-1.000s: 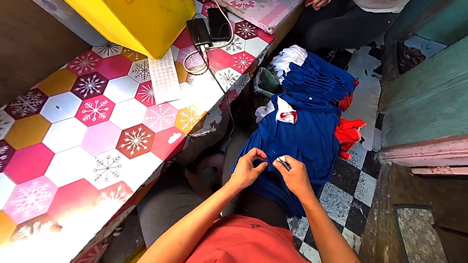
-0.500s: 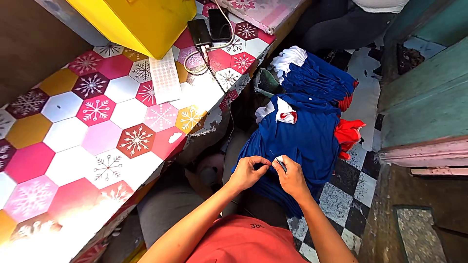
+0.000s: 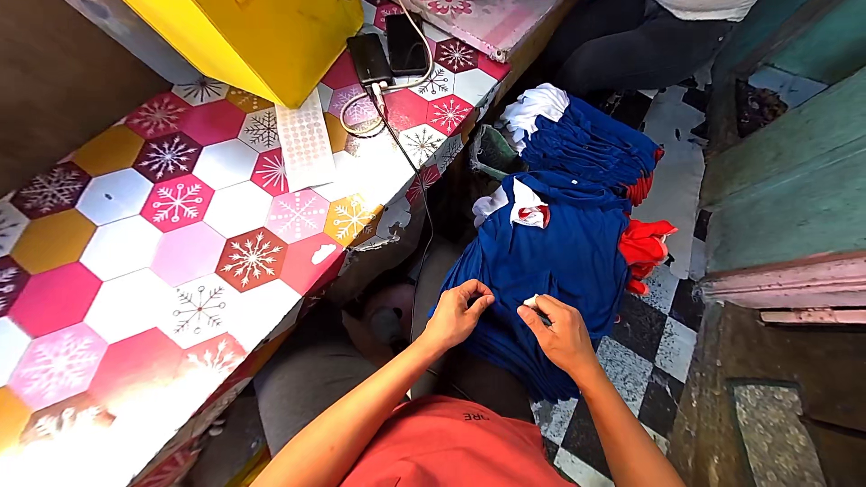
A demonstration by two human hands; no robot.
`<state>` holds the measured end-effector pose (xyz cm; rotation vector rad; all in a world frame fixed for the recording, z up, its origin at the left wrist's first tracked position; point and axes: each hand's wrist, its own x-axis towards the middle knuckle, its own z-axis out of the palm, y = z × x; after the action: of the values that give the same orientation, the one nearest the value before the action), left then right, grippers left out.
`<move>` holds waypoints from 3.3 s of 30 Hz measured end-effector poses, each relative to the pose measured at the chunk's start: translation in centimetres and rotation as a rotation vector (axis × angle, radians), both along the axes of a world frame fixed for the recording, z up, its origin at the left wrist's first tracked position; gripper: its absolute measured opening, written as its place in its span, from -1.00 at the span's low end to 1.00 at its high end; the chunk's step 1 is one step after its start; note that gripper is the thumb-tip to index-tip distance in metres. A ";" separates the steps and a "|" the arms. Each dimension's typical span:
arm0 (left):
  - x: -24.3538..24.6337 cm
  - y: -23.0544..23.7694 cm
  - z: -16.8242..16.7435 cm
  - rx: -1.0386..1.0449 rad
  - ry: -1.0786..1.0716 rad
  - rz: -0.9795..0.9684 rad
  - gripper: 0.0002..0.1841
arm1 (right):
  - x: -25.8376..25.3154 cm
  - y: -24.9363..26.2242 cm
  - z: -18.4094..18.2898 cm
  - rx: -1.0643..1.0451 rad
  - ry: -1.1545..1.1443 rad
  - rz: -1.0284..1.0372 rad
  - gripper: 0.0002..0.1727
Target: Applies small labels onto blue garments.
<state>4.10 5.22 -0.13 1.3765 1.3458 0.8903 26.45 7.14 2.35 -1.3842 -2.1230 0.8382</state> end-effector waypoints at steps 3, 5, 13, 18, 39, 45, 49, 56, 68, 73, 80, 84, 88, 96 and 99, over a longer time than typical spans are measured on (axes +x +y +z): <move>0.1 0.0 -0.1 0.035 0.017 -0.005 -0.76 | -0.3 -0.6 0.0 0.050 -0.052 -0.009 -0.52; 0.2 0.0 -0.1 0.068 0.029 -0.015 -0.75 | -0.8 -0.8 0.0 0.073 -0.070 -0.018 -0.53; 0.4 -0.2 0.2 0.123 0.075 -0.015 -0.75 | -1.9 -0.7 0.0 0.163 -0.145 -0.023 -0.56; 0.4 -0.2 0.2 0.111 0.074 -0.020 -0.75 | -2.2 -0.8 -0.1 0.178 -0.145 -0.033 -0.58; -17.4 -20.3 6.8 -1.089 1.320 0.039 -0.66 | -1.7 -3.2 -5.1 0.640 0.088 0.087 -0.82; -15.1 -16.6 7.1 -0.350 1.087 0.227 -0.77 | 3.5 2.0 -2.7 -0.003 0.036 -0.702 -0.55; -10.4 -10.2 3.6 0.167 0.674 0.171 -0.79 | -0.3 -0.4 -0.8 -0.065 0.192 -0.344 -0.69; -3.5 -2.9 1.5 -0.082 0.395 -0.081 -0.57 | -6.9 -3.2 -2.5 -0.412 0.276 -0.156 -0.60; -3.2 -4.4 -0.8 0.132 0.199 0.179 -0.84 | -5.7 -4.5 -6.0 0.162 0.400 -0.073 -0.84; -3.3 -5.2 -2.2 0.145 0.109 0.242 -0.90 | -5.1 -5.0 -6.8 0.433 0.315 0.049 -0.81; -3.2 -5.9 -3.3 0.165 0.029 0.275 -0.92 | -4.8 -5.1 -7.3 0.592 0.219 0.140 -0.78; -3.1 -6.4 -2.9 0.150 0.135 0.304 -0.87 | -4.9 -5.1 -7.1 0.606 0.206 0.150 -0.79; -2.7 -5.8 0.6 -0.197 0.028 0.272 -0.71 | -5.4 -5.1 -6.5 0.614 0.227 0.092 -0.79; -1.7 -3.8 4.1 -0.591 -0.301 0.266 -0.79 | -5.6 -5.3 -6.4 0.654 0.219 0.113 -0.77; -1.2 -3.7 3.7 -0.593 -0.346 0.332 -0.91 | -5.6 -5.4 -6.3 0.606 0.247 0.091 -0.81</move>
<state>2.89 1.49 3.58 0.5285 1.4282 0.8056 20.86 1.73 -3.92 -0.8296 -2.0173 0.3225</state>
